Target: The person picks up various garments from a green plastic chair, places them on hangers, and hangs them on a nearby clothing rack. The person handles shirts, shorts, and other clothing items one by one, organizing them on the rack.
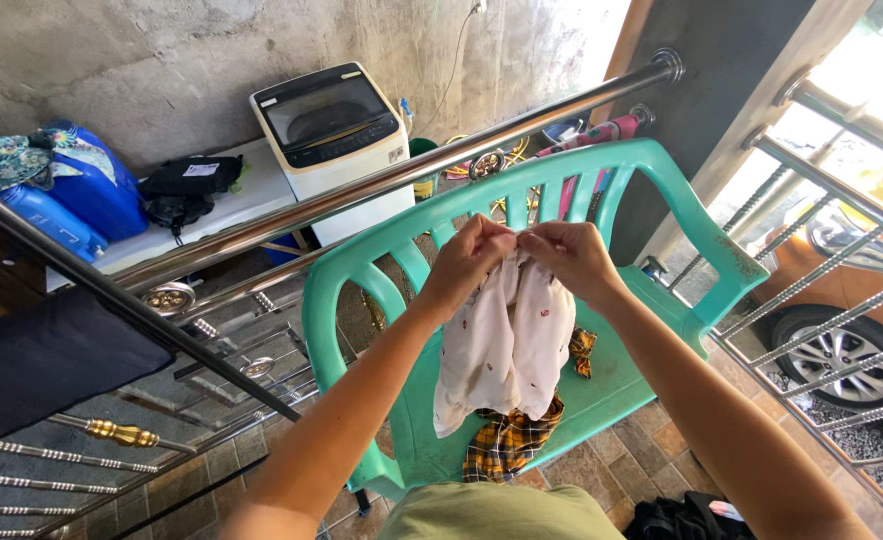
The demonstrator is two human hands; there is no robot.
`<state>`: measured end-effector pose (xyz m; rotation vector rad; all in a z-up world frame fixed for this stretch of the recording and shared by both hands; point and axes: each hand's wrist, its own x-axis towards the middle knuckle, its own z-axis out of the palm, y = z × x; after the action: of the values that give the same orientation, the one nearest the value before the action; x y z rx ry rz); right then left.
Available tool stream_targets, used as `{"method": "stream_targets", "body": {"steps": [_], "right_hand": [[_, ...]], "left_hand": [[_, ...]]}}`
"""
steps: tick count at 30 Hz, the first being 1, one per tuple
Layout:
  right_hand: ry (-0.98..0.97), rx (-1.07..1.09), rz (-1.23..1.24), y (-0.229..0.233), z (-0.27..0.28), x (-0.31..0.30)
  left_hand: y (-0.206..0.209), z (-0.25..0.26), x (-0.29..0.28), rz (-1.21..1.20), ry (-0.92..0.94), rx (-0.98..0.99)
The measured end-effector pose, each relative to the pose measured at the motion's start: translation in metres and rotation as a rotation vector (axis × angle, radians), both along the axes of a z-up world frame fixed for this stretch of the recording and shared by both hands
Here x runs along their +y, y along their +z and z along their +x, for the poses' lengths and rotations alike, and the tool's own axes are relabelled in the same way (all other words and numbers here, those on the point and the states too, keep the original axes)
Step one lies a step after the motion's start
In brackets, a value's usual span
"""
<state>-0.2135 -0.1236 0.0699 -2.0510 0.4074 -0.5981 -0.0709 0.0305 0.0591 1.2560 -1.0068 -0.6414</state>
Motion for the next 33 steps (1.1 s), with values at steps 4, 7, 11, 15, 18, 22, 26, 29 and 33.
{"method": "stream_targets", "body": {"steps": [4,7,11,15,18,22,26,29,33], "right_hand": [[0.152,0.059,0.143,-0.003,-0.006,-0.006],[0.148,0.165,0.201,-0.008,-0.010,-0.006],[0.070,0.100,0.143,-0.016,-0.009,0.013],[0.033,-0.048,-0.066,-0.014,-0.012,0.037],[-0.050,-0.058,-0.222,-0.011,-0.014,0.050],[-0.121,-0.155,-0.298,-0.016,-0.015,0.055],[-0.069,-0.212,-0.247,-0.034,-0.014,0.053],[0.070,0.084,0.287,-0.051,-0.016,0.039],[0.036,0.104,0.051,-0.079,-0.011,0.015]], "left_hand": [[-0.002,-0.013,0.013,0.027,0.106,-0.207],[-0.012,-0.021,0.018,0.077,0.123,-0.237],[-0.029,-0.026,0.018,0.111,0.159,-0.078],[-0.042,-0.030,0.013,0.088,0.244,0.081],[-0.052,-0.032,0.013,0.074,0.265,0.113],[-0.061,-0.038,0.005,0.096,0.369,-0.070],[-0.065,-0.037,0.007,0.156,0.288,0.067],[-0.063,-0.035,0.013,0.113,0.139,0.239],[-0.056,-0.035,0.021,0.091,0.122,0.224]]}}
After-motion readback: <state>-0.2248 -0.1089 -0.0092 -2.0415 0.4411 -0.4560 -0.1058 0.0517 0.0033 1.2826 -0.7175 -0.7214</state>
